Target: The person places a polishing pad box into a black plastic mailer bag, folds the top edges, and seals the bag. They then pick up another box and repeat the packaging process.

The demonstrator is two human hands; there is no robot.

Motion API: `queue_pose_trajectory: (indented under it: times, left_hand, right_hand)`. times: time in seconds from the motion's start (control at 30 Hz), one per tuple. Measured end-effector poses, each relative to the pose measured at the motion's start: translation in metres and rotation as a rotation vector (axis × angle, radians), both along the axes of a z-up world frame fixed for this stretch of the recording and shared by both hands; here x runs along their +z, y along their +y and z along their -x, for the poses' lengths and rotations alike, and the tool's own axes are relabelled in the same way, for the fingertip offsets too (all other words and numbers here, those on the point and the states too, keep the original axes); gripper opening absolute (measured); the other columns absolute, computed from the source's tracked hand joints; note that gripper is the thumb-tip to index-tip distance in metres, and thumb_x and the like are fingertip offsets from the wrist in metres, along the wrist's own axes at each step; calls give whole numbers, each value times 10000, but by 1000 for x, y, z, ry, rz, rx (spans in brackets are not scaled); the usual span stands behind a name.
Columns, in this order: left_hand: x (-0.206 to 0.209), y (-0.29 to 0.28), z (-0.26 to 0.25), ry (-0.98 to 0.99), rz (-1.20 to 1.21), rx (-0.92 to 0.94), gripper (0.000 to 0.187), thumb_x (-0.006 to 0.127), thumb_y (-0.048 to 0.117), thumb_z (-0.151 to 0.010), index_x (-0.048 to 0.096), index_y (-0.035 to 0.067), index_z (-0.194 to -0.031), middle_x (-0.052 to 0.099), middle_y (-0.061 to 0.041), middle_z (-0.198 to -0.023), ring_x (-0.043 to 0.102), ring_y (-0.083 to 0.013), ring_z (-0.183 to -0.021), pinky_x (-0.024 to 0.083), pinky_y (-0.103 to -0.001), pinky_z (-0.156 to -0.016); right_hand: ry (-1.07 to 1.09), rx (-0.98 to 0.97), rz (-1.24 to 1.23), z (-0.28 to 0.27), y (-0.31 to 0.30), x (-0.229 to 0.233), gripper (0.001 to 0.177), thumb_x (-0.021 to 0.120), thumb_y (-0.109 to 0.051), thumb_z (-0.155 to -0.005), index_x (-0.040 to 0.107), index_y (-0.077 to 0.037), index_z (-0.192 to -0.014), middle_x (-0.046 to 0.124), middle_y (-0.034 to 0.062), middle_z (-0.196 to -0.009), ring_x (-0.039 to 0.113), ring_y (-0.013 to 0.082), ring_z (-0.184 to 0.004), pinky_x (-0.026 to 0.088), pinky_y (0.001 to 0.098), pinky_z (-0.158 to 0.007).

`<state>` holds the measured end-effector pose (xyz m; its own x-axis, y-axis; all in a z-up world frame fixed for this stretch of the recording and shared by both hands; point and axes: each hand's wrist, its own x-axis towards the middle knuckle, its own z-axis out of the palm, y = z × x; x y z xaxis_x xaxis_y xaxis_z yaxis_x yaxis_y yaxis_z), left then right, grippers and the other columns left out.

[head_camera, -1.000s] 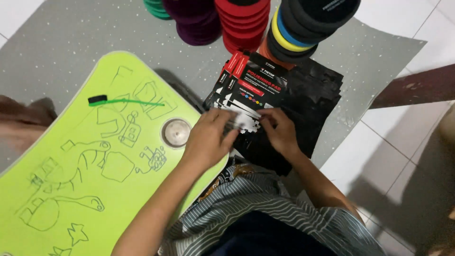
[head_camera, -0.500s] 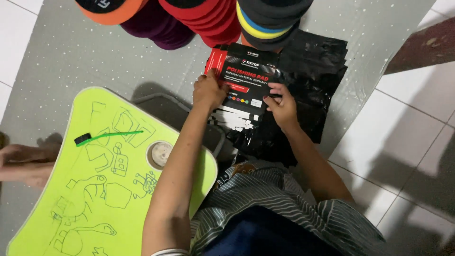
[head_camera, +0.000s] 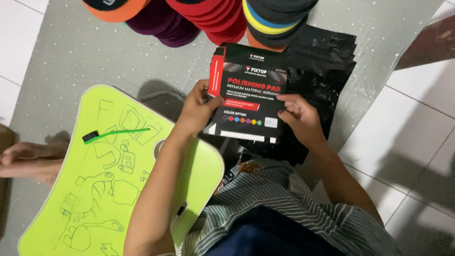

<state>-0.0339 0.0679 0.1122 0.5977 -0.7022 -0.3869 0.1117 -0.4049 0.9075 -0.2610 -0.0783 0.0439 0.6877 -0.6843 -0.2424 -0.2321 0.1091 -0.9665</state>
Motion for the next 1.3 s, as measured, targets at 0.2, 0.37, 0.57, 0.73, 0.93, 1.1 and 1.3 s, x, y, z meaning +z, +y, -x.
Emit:
queue_pose_trajectory:
  times: [0.2,0.37,0.57,0.73,0.93,1.1,1.3]
  left_hand:
    - [47,111,-7,421,389,253,488,643,-81,-857,519,-47,-1327,713,-196,-984,740,-269,-804,654,-395,-628]
    - [51,227,5,427,624,460,616,654,96,-897,441,-14,-1464,695,-252,-1157,736,-323,-905,656,-465,-697]
    - [39,315,37,-29,916,572,1070,603,705,-843,202,109,-1635,374,-114,-1600,460,-291,-1391,455,-481,-1113]
    - [39,335,55,-414,788,560,277,918,250,-719,774,53,-851,716,-73,-757,637,-132,-684,587,-327,-711]
    - [11,378,44,-171,689,973,310,690,182,-972,695,-26,-1202,741,-147,-1043,696,-204,-904,626,-452,-803]
    - [15,364,53,-129,929,916,709,200,528,-1078,627,25,-1339,736,-178,-1094,730,-214,-903,627,-460,-828]
    - [-29,383,37,-162,1134,743,840,22,511,-1053,575,-28,-1383,681,-276,-1248,680,-319,-1106,516,-541,-1036]
  right_hand:
    - [-202,300,683,-19,25,58,288,673,-189,-933,786,-121,-1189,666,141,-1132,687,281,-868,581,429,-776]
    - [-553,393,1196,-100,86,91,183,793,-184,-891,825,-249,-1059,577,103,-1182,639,267,-1025,556,407,-921]
    - [-1021,457,1218,-177,191,131,139,709,-210,-977,837,-170,-1016,728,135,-1059,686,222,-766,582,352,-724]
    - [-1110,623,1515,-196,298,119,468,398,-441,-1064,754,-203,-1253,749,63,-1090,702,193,-768,586,336,-700]
    - [-997,624,1450,-230,289,116,440,708,-393,-945,706,-173,-1326,608,168,-1303,625,374,-1139,516,505,-930]
    - [-432,910,613,-225,281,109,800,747,-57,-850,404,-3,-1570,611,283,-1324,698,402,-1065,597,551,-879]
    - [-428,908,301,-227,282,94,826,686,17,-877,292,57,-1602,623,287,-1244,673,320,-968,598,463,-752]
